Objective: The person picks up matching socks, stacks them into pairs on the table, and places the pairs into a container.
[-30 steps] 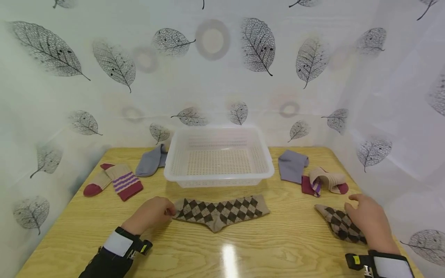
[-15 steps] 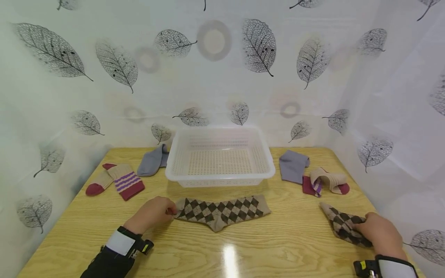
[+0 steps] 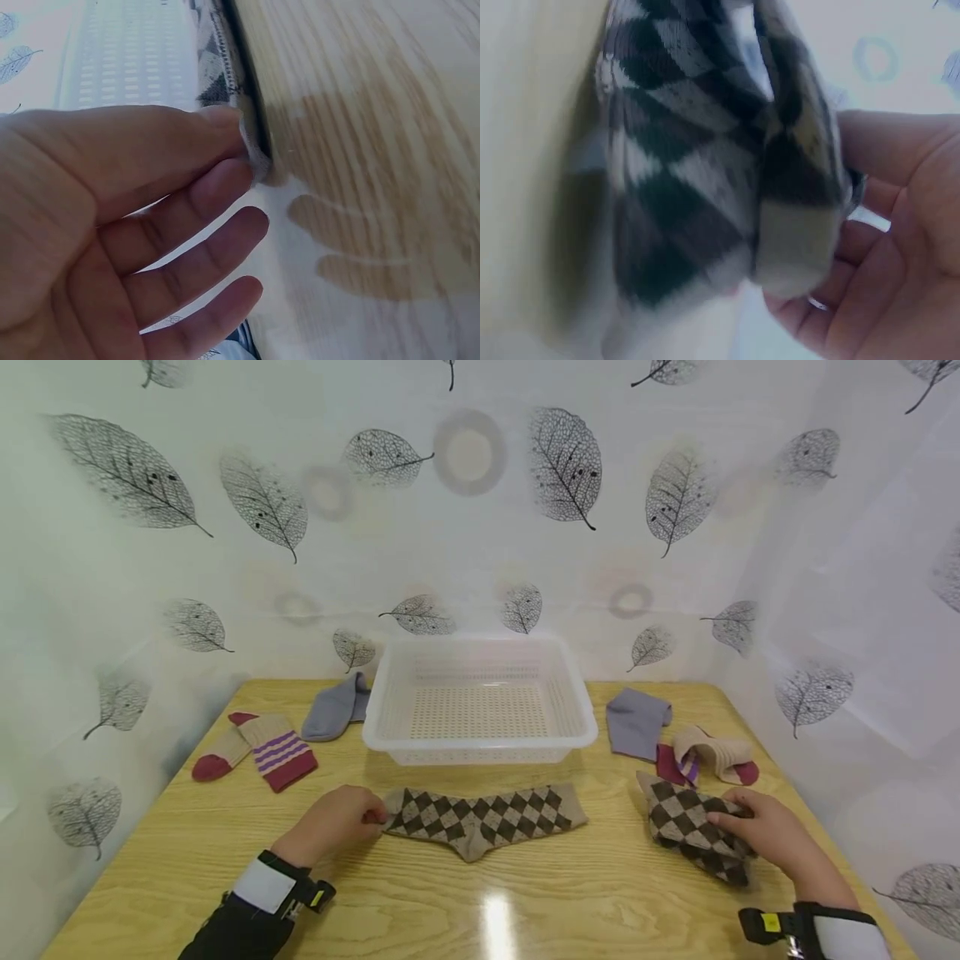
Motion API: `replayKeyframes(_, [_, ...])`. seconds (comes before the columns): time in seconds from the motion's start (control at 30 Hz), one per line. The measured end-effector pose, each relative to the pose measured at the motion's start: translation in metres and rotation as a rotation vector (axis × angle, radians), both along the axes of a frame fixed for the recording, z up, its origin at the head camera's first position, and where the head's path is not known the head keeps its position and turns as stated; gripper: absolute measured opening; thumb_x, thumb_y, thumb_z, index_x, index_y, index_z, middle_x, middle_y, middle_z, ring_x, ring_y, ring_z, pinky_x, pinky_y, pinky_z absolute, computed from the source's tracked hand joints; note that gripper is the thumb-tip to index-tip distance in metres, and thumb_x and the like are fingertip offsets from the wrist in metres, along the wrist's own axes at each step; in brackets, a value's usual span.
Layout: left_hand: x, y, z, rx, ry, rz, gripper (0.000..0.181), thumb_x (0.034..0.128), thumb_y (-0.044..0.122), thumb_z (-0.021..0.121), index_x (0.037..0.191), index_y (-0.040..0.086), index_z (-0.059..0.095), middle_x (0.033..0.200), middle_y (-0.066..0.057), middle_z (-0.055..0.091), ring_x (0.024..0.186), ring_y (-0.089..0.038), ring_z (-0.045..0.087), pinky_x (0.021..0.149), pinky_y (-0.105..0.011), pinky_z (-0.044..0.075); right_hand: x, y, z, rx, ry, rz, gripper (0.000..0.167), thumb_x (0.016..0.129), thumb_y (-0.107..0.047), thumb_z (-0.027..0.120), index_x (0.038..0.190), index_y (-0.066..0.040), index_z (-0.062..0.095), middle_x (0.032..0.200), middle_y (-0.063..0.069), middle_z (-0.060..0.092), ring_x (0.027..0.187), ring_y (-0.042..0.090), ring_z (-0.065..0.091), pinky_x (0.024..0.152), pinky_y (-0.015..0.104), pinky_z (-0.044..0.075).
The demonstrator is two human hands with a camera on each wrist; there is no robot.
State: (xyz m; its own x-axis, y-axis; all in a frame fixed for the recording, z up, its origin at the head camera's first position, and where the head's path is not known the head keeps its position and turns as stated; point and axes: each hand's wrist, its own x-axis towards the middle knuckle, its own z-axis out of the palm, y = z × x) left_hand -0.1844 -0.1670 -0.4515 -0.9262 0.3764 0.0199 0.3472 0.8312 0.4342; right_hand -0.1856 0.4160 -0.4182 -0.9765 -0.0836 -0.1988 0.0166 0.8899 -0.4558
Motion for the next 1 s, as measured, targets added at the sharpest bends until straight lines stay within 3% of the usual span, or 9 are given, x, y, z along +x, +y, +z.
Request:
replayKeyframes(0.2, [0.000,0.011,0.002,-0.015,0.049,-0.012,0.003,0.0868,0.009,0.079,0.087,0.011,0.077,0.085,-0.003,0.075,0.079,-0.019,0.068,0.075,-0.040,0.058,-0.003,-0.060,0.030,-0.088,0.214,0.059,0.020,0.103,-0.019,0.066,0.108,-0.001,0.060,0.087,0.005,0.059,0.065,0.007,0.048,0.057,0.027,0.043])
replayKeyframes(0.33, [-0.002,0.026,0.006,0.035,0.090,-0.046,0.004,0.0897,0.011,0.078,0.094,0.010,0.077,0.090,-0.003,0.076,0.085,-0.020,0.069,0.079,-0.040,0.059,-0.005,-0.096,0.047,-0.137,0.303,0.128,0.021,0.101,-0.015,0.068,0.113,0.001,0.064,0.095,0.014,0.067,0.067,-0.002,0.049,0.056,0.026,0.045])
replayKeyframes(0.43, [-0.004,0.040,0.009,0.109,0.094,-0.067,0.010,0.0927,0.012,0.076,0.101,0.008,0.078,0.096,-0.005,0.078,0.090,-0.020,0.071,0.082,-0.039,0.060,-0.006,-0.122,0.052,-0.178,0.341,0.172,0.021,0.099,-0.013,0.071,0.115,0.000,0.065,0.098,0.013,0.065,0.073,0.000,0.050,0.058,0.026,0.043])
replayKeyframes(0.5, [-0.006,0.052,0.011,0.187,0.067,-0.080,0.016,0.0949,0.014,0.074,0.108,0.006,0.077,0.102,-0.008,0.078,0.092,-0.022,0.072,0.082,-0.038,0.061,-0.007,-0.140,0.052,-0.208,0.373,0.199,0.017,0.097,-0.011,0.072,0.111,-0.002,0.066,0.095,0.007,0.064,0.078,0.009,0.059,0.063,0.027,0.047])
replayKeyframes(0.63, [-0.007,0.076,0.016,0.363,-0.034,-0.127,0.035,0.1006,0.026,0.069,0.127,0.003,0.070,0.123,-0.014,0.075,0.102,-0.026,0.074,0.086,-0.037,0.062,-0.007,-0.171,0.049,-0.297,0.374,0.231,0.016,0.097,-0.010,0.072,0.111,-0.004,0.066,0.112,0.011,0.068,0.106,0.029,0.068,0.080,0.037,0.056])
replayKeyframes(0.73, [-0.007,0.092,0.021,0.525,-0.167,-0.180,0.051,0.1020,0.029,0.068,0.144,0.003,0.058,0.139,-0.018,0.066,0.111,-0.030,0.071,0.093,-0.037,0.061,-0.008,-0.190,0.046,-0.389,0.339,0.269,0.011,0.098,-0.011,0.071,0.107,-0.007,0.064,0.111,0.009,0.067,0.106,0.017,0.066,0.082,0.035,0.055])
replayKeyframes(0.83, [-0.007,0.103,0.026,0.652,-0.282,-0.216,0.058,0.0997,0.022,0.071,0.150,0.003,0.050,0.141,-0.020,0.063,0.114,-0.030,0.068,0.096,-0.036,0.059,-0.007,-0.206,0.043,-0.479,0.307,0.300,0.008,0.099,-0.010,0.070,0.100,-0.009,0.062,0.103,0.002,0.063,0.094,0.003,0.058,0.079,0.029,0.052])
replayKeyframes(0.9, [-0.005,0.108,0.028,0.694,-0.305,-0.206,0.059,0.0963,0.017,0.075,0.148,0.003,0.050,0.135,-0.019,0.065,0.111,-0.026,0.067,0.094,-0.033,0.059,-0.007,-0.214,0.042,-0.533,0.281,0.296,0.009,0.099,-0.010,0.070,0.098,-0.008,0.061,0.098,0.001,0.061,0.088,0.001,0.055,0.074,0.026,0.049])
replayKeyframes(1.0, [-0.003,0.112,0.031,0.699,-0.283,-0.153,0.055,0.0932,0.013,0.074,0.142,0.002,0.051,0.128,-0.017,0.066,0.107,-0.021,0.065,0.091,-0.031,0.058,-0.006,-0.224,0.042,-0.562,0.260,0.258,0.011,0.098,-0.010,0.071,0.097,-0.006,0.061,0.093,0.000,0.059,0.084,0.004,0.054,0.072,0.025,0.047])
